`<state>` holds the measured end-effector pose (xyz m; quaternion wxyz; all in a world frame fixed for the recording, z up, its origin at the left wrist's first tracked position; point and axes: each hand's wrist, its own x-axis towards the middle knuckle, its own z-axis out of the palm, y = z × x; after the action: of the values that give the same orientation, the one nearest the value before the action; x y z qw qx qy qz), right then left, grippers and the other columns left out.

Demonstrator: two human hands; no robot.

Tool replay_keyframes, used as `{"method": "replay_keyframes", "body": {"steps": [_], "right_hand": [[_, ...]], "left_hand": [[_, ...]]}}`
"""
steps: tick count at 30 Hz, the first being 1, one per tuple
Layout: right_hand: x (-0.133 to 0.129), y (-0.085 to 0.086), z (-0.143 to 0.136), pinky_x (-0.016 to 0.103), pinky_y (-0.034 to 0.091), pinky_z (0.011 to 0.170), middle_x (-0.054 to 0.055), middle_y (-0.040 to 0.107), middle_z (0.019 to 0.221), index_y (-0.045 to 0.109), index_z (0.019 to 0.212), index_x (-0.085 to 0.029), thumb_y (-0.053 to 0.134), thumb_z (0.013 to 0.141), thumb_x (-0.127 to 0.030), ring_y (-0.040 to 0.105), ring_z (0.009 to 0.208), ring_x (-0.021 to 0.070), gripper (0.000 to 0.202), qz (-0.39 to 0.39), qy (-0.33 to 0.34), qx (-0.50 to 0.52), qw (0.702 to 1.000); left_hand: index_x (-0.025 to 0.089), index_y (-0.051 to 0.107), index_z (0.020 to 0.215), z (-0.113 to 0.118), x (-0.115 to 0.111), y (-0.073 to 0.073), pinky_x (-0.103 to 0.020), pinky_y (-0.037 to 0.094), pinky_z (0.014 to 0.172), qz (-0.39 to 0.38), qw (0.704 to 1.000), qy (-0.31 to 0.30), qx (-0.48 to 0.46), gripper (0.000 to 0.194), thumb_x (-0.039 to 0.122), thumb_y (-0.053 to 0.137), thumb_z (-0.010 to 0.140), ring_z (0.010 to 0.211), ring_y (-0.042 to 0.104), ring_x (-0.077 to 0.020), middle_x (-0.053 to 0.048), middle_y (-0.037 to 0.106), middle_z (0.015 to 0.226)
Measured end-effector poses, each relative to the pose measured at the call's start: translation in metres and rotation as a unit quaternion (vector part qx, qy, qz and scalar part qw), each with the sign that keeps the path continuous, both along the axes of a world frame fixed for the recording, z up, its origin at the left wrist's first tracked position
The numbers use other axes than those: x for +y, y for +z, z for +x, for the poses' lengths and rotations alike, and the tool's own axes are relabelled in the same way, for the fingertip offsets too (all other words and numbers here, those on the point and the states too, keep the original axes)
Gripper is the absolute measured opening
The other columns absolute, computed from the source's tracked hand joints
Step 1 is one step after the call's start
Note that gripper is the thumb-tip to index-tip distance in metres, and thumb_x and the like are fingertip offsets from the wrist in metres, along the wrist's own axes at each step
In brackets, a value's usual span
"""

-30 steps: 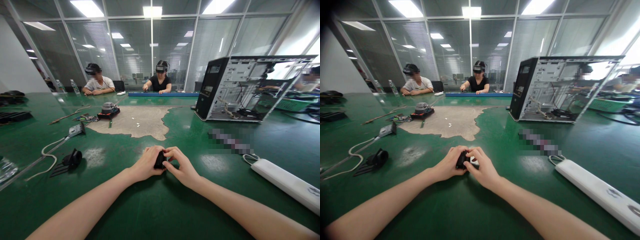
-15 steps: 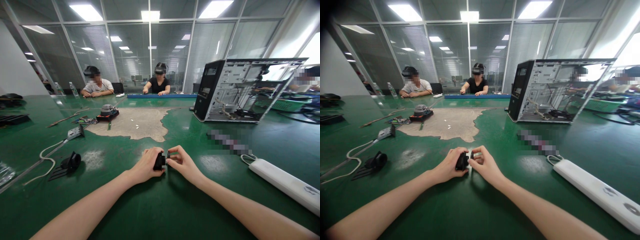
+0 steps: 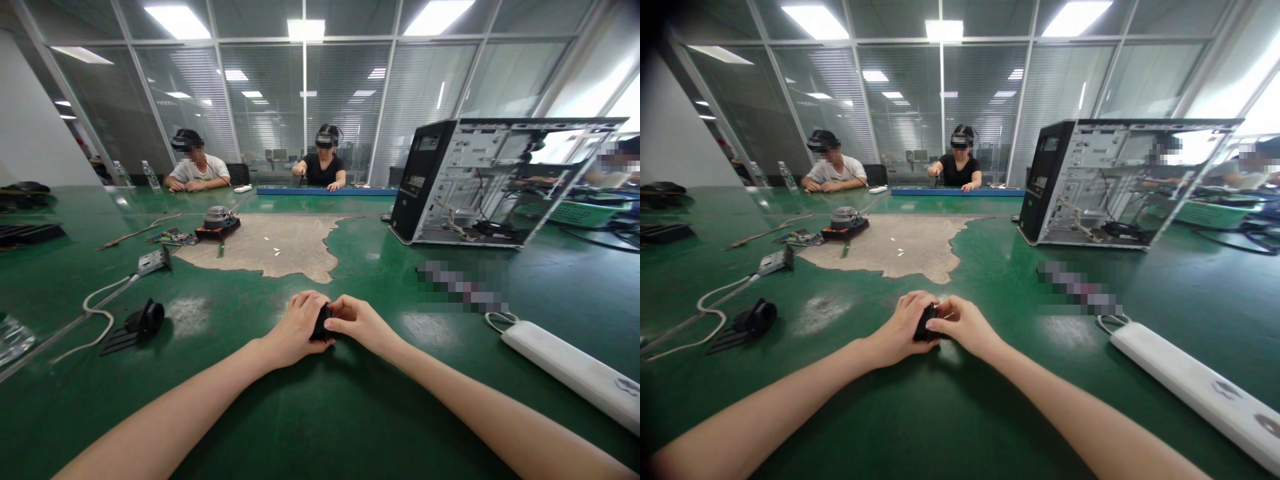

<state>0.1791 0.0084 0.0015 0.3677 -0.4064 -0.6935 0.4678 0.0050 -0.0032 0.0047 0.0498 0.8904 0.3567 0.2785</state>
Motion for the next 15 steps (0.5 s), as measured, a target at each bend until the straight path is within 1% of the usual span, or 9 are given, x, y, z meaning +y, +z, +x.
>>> {"method": "replay_keyframes", "body": {"steps": [2,4,7,9,12,15], "right_hand": [[-0.004,0.001,-0.001,0.03,0.049,0.067,0.001,0.062,0.077,0.051,0.078,-0.016,0.066,0.066,-0.031,0.062,0.072,0.0155,0.024,0.014,-0.002,0.004,1.0],[-0.008,0.004,-0.003,0.029,0.049,0.068,0.0,0.061,0.078,0.05,0.079,-0.017,0.065,0.067,-0.029,0.061,0.075,0.0155,0.023,0.023,-0.002,0.004,1.0],[-0.012,0.007,-0.004,0.03,0.05,0.07,0.0,0.06,0.08,0.05,0.081,-0.018,0.064,0.068,-0.027,0.061,0.077,0.0156,0.021,0.027,0.0,0.002,1.0],[-0.012,0.008,-0.005,0.03,0.05,0.071,0.0,0.06,0.082,0.05,0.082,-0.018,0.063,0.07,-0.026,0.061,0.078,0.0155,0.019,0.026,0.003,0.006,1.0],[-0.012,0.007,-0.006,0.03,0.05,0.074,0.001,0.06,0.086,0.05,0.085,-0.018,0.062,0.07,-0.023,0.06,0.081,0.0151,0.02,0.038,0.002,0.012,0.999],[-0.012,0.006,-0.007,0.03,0.05,0.072,0.001,0.058,0.085,0.049,0.088,-0.019,0.062,0.07,-0.022,0.059,0.08,0.0148,0.022,0.053,-0.008,0.016,0.998]], "left_hand": [[0.021,0.031,0.116,-0.001,0.0,0.0,-0.043,0.032,0.086,0.018,0.999,0.02,0.02,0.06,0.034,0.064,0.068,0.103,0.037,-0.0271,-0.008,0.048,0.11],[0.02,0.029,0.118,-0.001,0.001,-0.001,-0.043,0.034,0.084,0.032,0.998,0.033,0.047,0.063,0.038,0.063,0.068,0.097,0.039,-0.0266,-0.009,0.048,0.112],[0.018,0.028,0.12,-0.001,0.004,-0.002,-0.04,0.04,0.078,0.04,0.995,0.04,0.079,0.064,0.042,0.061,0.07,0.09,0.042,-0.0247,-0.009,0.048,0.111],[0.019,0.026,0.121,0.0,0.005,-0.003,-0.039,0.042,0.075,0.037,0.995,0.045,0.083,0.065,0.043,0.06,0.071,0.09,0.042,-0.0247,-0.008,0.048,0.112],[0.021,0.024,0.122,0.0,0.006,-0.004,-0.039,0.044,0.074,0.031,0.996,0.048,0.068,0.064,0.039,0.06,0.072,0.092,0.042,-0.0247,-0.007,0.046,0.117],[0.022,0.025,0.122,0.0,0.006,-0.003,-0.038,0.043,0.077,0.015,0.998,0.037,0.038,0.06,0.031,0.06,0.073,0.093,0.043,-0.0233,-0.006,0.046,0.117]]}}
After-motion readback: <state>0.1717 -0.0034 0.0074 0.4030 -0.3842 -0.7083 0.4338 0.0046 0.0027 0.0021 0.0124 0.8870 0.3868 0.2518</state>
